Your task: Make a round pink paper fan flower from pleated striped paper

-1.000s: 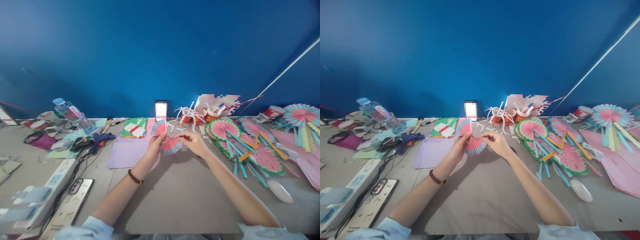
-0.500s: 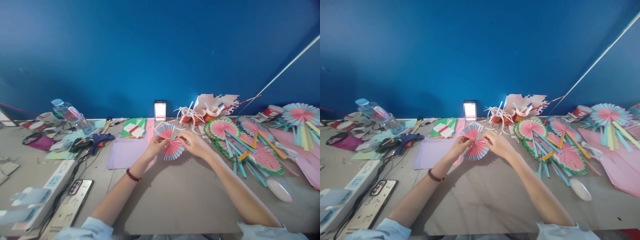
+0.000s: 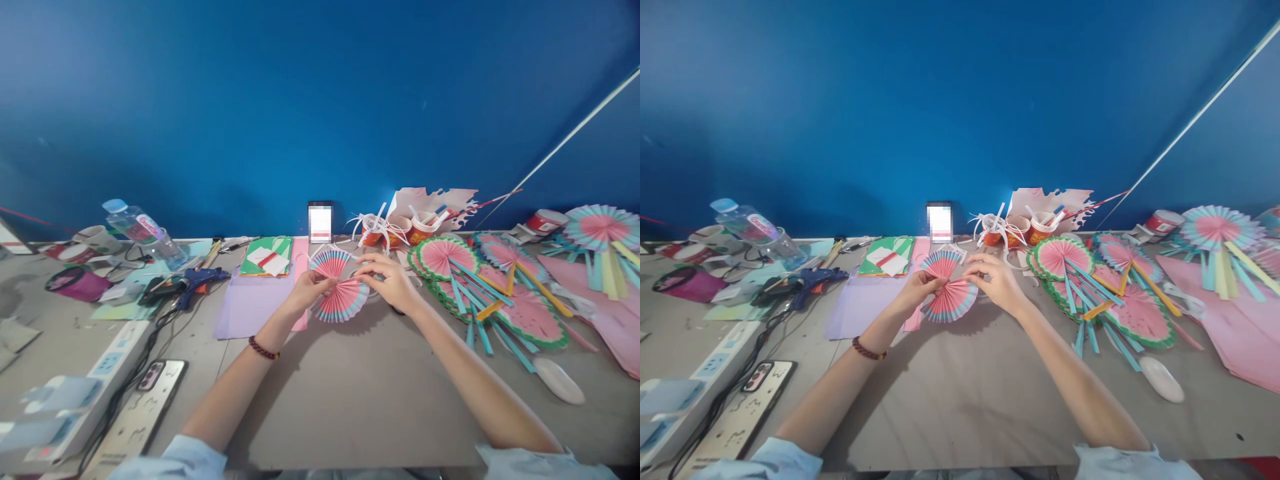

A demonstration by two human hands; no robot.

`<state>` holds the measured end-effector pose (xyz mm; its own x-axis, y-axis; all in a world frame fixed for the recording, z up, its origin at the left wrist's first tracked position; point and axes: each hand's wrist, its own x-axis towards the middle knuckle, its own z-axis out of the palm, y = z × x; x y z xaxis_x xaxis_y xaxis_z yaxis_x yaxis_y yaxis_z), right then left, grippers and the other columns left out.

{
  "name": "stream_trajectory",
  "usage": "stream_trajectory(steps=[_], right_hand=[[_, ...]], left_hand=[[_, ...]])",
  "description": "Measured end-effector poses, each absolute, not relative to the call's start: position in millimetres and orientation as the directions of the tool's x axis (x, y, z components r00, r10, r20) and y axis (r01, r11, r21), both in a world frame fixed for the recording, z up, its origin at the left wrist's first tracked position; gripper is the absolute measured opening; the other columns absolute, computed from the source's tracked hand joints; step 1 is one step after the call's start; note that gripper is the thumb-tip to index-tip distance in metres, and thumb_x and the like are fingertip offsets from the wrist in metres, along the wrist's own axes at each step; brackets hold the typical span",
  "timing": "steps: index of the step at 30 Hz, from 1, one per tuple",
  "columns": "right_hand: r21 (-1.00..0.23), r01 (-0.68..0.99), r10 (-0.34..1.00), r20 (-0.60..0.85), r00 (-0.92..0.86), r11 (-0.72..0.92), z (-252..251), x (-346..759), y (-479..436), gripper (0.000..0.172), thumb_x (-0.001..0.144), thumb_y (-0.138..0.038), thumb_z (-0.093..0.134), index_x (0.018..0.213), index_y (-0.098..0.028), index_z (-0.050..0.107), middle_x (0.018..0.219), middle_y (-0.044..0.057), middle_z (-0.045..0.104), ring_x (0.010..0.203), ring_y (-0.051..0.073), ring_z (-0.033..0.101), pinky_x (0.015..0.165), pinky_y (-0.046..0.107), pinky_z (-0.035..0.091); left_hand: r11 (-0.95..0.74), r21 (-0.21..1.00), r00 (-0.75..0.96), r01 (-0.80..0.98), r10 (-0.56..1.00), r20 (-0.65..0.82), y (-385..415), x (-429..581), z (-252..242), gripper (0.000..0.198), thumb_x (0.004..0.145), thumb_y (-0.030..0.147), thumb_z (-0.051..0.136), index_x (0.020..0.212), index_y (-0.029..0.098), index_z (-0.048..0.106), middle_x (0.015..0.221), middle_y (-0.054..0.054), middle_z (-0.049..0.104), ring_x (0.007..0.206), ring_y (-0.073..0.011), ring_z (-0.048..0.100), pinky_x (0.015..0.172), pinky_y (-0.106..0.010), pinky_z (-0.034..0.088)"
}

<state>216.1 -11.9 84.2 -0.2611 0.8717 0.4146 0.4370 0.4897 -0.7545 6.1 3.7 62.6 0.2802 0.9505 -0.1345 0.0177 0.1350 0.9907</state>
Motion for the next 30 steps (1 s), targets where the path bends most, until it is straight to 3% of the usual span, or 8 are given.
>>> stream_trajectory(steps=[3,5,9,16,23,30], right_hand=[[-0.879,0.276,0.916,0.336,-0.221,0.389,82.0,216.4,-10.4,0.02,0.077,-0.04,0.067,0.089,-0.024,0.069,0.102,0.006,0.065,0.088,0.02,0.062,0.077,0.034,0.053],[-0.937,0.183,0.944,0.258,-0.207,0.297,82.3,217.8,-10.3,0.024,0.08,-0.041,0.062,0.095,-0.023,0.067,0.096,0.005,0.067,0.083,0.018,0.063,0.076,0.033,0.053],[-0.972,0.126,0.957,0.165,-0.239,0.199,87.5,220.5,-12.5,0.022,0.084,-0.036,0.056,0.097,-0.023,0.068,0.094,0.004,0.069,0.079,0.017,0.065,0.078,0.033,0.053],[-0.942,0.145,0.923,0.252,-0.291,0.303,90.9,220.3,-13.0,0.015,0.078,-0.028,0.062,0.088,-0.025,0.073,0.103,0.005,0.07,0.095,0.021,0.065,0.08,0.036,0.055],[-0.921,0.203,0.913,0.26,-0.315,0.333,88.4,223.3,-11.9,0.017,0.079,-0.029,0.061,0.087,-0.021,0.073,0.096,0.006,0.07,0.081,0.017,0.066,0.073,0.032,0.056],[-0.891,0.25,0.902,0.295,-0.316,0.379,91.3,223.7,-13.7,0.013,0.079,-0.027,0.062,0.083,-0.021,0.073,0.094,0.006,0.071,0.086,0.018,0.065,0.077,0.03,0.054]], left_hand=[[0.152,0.988,0.265,-0.037,0.954,-0.137,4.9,4.8,60.7,0.03,0.065,0.041,0.074,0.072,0.012,0.072,0.065,-0.005,0.066,0.057,-0.0106,0.053,0.059,-0.024,0.04],[0.158,0.985,0.256,-0.064,0.957,-0.137,5.7,4.0,59.8,0.031,0.064,0.042,0.075,0.073,0.013,0.073,0.068,-0.005,0.067,0.058,-0.0106,0.054,0.06,-0.024,0.04],[0.143,0.985,0.239,-0.097,0.964,-0.117,7.2,2.0,58.9,0.031,0.062,0.043,0.076,0.071,0.014,0.072,0.065,-0.003,0.065,0.057,-0.0096,0.052,0.058,-0.023,0.039],[0.177,0.977,0.239,-0.118,0.96,-0.145,6.8,1.7,61.6,0.034,0.061,0.045,0.077,0.064,0.013,0.067,0.052,0.003,0.052,0.049,-0.0063,0.04,0.052,-0.021,0.032],[0.174,0.98,0.238,-0.102,0.96,-0.145,8.1,2.0,59.2,0.036,0.059,0.046,0.078,0.064,0.012,0.066,0.053,0.004,0.051,0.051,-0.0063,0.04,0.053,-0.021,0.033],[0.168,0.985,0.307,-0.039,0.94,-0.148,9.2,-1.6,54.8,0.035,0.063,0.046,0.075,0.066,0.012,0.067,0.054,0.002,0.054,0.05,-0.0068,0.043,0.051,-0.021,0.031]])
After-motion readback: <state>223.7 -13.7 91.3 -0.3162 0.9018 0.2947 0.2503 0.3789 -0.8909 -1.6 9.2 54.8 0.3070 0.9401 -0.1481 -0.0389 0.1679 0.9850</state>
